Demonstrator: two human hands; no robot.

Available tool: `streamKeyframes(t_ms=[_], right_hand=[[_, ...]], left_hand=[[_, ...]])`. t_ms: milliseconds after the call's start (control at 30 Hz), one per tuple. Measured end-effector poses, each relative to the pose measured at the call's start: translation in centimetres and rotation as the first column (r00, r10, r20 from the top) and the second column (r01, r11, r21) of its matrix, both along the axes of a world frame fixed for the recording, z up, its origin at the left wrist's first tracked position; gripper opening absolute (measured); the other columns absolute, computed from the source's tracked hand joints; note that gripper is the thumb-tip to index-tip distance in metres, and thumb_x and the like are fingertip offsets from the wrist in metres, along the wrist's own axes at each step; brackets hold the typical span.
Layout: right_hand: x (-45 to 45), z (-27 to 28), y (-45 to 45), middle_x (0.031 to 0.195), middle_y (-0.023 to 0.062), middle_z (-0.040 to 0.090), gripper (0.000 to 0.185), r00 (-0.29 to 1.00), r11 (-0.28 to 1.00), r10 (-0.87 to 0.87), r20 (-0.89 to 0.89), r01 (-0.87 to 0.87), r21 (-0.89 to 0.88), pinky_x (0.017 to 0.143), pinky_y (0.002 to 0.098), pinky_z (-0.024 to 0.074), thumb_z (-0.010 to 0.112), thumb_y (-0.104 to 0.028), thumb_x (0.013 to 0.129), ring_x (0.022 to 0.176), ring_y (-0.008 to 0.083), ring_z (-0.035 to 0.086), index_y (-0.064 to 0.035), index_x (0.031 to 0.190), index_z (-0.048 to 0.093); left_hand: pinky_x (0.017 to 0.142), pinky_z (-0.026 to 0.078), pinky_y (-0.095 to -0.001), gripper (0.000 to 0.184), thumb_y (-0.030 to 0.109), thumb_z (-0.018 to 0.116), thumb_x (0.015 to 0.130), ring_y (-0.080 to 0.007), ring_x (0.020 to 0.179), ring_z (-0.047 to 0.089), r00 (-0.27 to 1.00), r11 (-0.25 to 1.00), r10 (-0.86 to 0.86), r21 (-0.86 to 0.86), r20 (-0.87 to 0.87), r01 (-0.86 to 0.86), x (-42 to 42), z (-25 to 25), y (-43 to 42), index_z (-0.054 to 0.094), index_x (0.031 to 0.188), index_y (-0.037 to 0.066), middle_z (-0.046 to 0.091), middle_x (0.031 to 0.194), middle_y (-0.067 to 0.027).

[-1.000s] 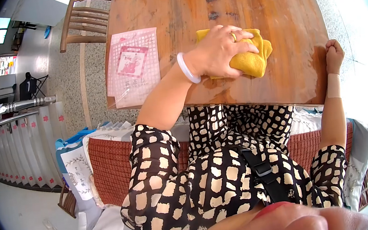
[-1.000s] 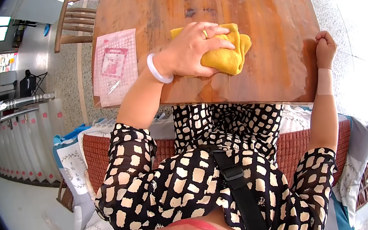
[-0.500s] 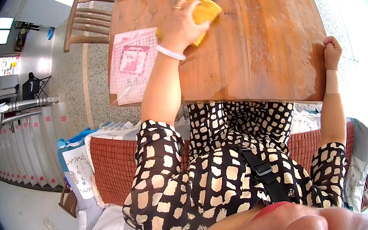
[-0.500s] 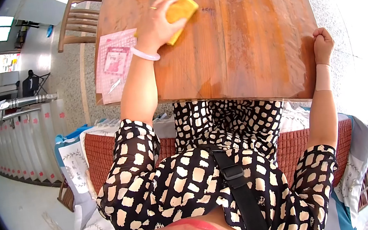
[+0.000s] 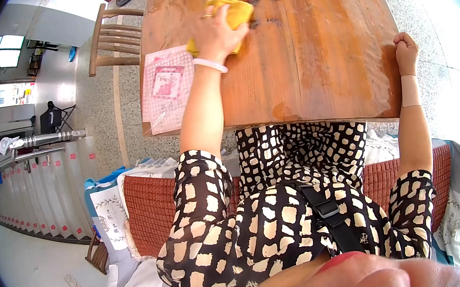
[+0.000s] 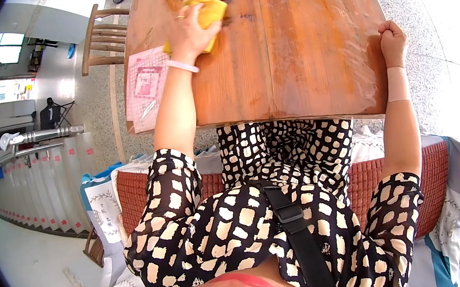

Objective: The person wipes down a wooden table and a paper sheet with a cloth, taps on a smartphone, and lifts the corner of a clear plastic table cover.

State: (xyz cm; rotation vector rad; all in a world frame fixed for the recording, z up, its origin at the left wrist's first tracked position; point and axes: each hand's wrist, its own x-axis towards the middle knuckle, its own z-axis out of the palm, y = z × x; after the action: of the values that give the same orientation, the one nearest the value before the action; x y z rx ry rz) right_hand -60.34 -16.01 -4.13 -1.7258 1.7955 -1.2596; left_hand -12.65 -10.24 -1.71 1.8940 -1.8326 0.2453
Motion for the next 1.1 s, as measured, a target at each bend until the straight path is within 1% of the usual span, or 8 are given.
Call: streamKeyframes(t_ms=[167, 367, 500, 633, 800, 900, 1000, 1100], right_hand=[[0.8, 1.1, 0.6, 0.064, 0.0047, 0.059, 0.02, 0.997, 1.0, -0.026, -0.068, 0.025, -0.013, 0.062, 0.0269, 0.045, 0.045, -0.005, 0.076, 0.063, 0.0128, 0.055, -0.0071, 0.073, 0.065], [-0.5, -0.8, -0.7, 0.065, 0.0058, 0.062, 0.02, 1.0, 0.999, -0.009, -0.022, 0.009, -0.036, 0.062, 0.0287, 0.0462, 0.047, -0.007, 0.075, 0.063, 0.0146, 0.057, -0.0096, 0.072, 0.067], [-0.4, -0.8, -0.6, 0.065, 0.0063, 0.062, 0.02, 1.0, 1.0, -0.004, -0.019, 0.003, -0.014, 0.063, 0.0294, 0.0464, 0.047, -0.008, 0.076, 0.062, 0.0156, 0.057, -0.01, 0.073, 0.067], [0.1, -0.1, 0.1, 0.065, 0.0061, 0.061, 0.02, 1.0, 0.999, -0.002, -0.028, 0.0, -0.047, 0.062, 0.0292, 0.0459, 0.046, -0.008, 0.076, 0.062, 0.0151, 0.056, -0.0097, 0.074, 0.066], [0.6, 0.2, 0.5, 0.063, 0.0053, 0.059, 0.019, 1.0, 0.999, -0.006, -0.004, 0.006, -0.049, 0.061, 0.0286, 0.0449, 0.046, -0.007, 0.075, 0.06, 0.0142, 0.054, -0.009, 0.073, 0.065], [0.7, 0.4, 0.5, 0.064, 0.0054, 0.058, 0.019, 1.0, 1.0, -0.006, 0.014, 0.006, -0.013, 0.062, 0.0288, 0.0445, 0.045, -0.007, 0.075, 0.061, 0.0146, 0.053, -0.0088, 0.073, 0.064], [0.7, 0.1, 0.3, 0.064, 0.0058, 0.058, 0.019, 0.999, 1.0, -0.023, 0.047, 0.023, 0.01, 0.061, 0.0293, 0.0443, 0.045, -0.007, 0.075, 0.061, 0.0152, 0.053, -0.0085, 0.073, 0.064], [1.0, 0.2, 0.6, 0.063, 0.0063, 0.057, 0.018, 0.999, 0.999, -0.016, 0.04, 0.017, -0.045, 0.059, 0.0297, 0.0439, 0.045, -0.007, 0.075, 0.059, 0.0159, 0.053, -0.0083, 0.072, 0.063]], left_hand=[[0.098, 0.039, -0.0471, 0.065, 0.051, 0.067, 0.065, -0.0355, 0.116, 0.049, 0.964, 0.964, -0.264, 0.048, 0.038, 0.262, -8.6, 1.1, 0.3, 0.06, 0.12, 0.018, 0.053, 0.129, -0.0158], [0.096, 0.038, -0.0489, 0.061, 0.049, 0.069, 0.064, -0.037, 0.116, 0.048, 0.798, 0.797, -0.603, 0.035, -0.005, 0.602, -17.4, 2.0, 3.8, 0.061, 0.117, 0.02, 0.055, 0.125, -0.0177], [0.093, 0.039, -0.0474, 0.056, 0.041, 0.072, 0.064, -0.0349, 0.115, 0.049, 0.631, 0.633, -0.774, -0.019, -0.059, 0.774, -18.7, 2.6, 8.2, 0.061, 0.115, 0.02, 0.054, 0.124, -0.0157], [0.096, 0.04, -0.0465, 0.059, 0.035, 0.077, 0.061, -0.0346, 0.115, 0.05, 0.541, 0.543, -0.832, 0.023, -0.119, 0.84, -15.0, 3.5, 10.3, 0.061, 0.115, 0.019, 0.054, 0.123, -0.0145], [0.1, 0.04, -0.0438, 0.057, 0.033, 0.078, 0.064, -0.0372, 0.114, 0.052, 0.726, 0.722, -0.675, 0.087, -0.132, 0.687, -6.7, 3.7, 8.0, 0.061, 0.116, 0.017, 0.055, 0.124, -0.0189], [0.101, 0.039, -0.0428, 0.056, 0.033, 0.078, 0.069, -0.034, 0.115, 0.052, 0.888, 0.881, -0.442, 0.127, -0.126, 0.456, -3.4, 3.9, 6.5, 0.061, 0.118, 0.014, 0.054, 0.125, -0.0184], [0.098, 0.042, -0.0405, 0.058, 0.034, 0.073, 0.075, -0.0329, 0.109, 0.056, 0.796, 0.8, -0.515, 0.157, -0.317, 0.58, -1.1, 3.9, 4.5, 0.055, 0.127, 0.015, 0.056, 0.123, -0.0164], [0.097, 0.043, -0.037, 0.059, 0.024, 0.07, 0.081, -0.0316, 0.109, 0.056, 0.548, 0.789, -0.374, 0.055, -0.748, 0.612, 0.7, 4.3, 2.5, 0.047, 0.136, 0.016, 0.056, 0.123, -0.0168]])
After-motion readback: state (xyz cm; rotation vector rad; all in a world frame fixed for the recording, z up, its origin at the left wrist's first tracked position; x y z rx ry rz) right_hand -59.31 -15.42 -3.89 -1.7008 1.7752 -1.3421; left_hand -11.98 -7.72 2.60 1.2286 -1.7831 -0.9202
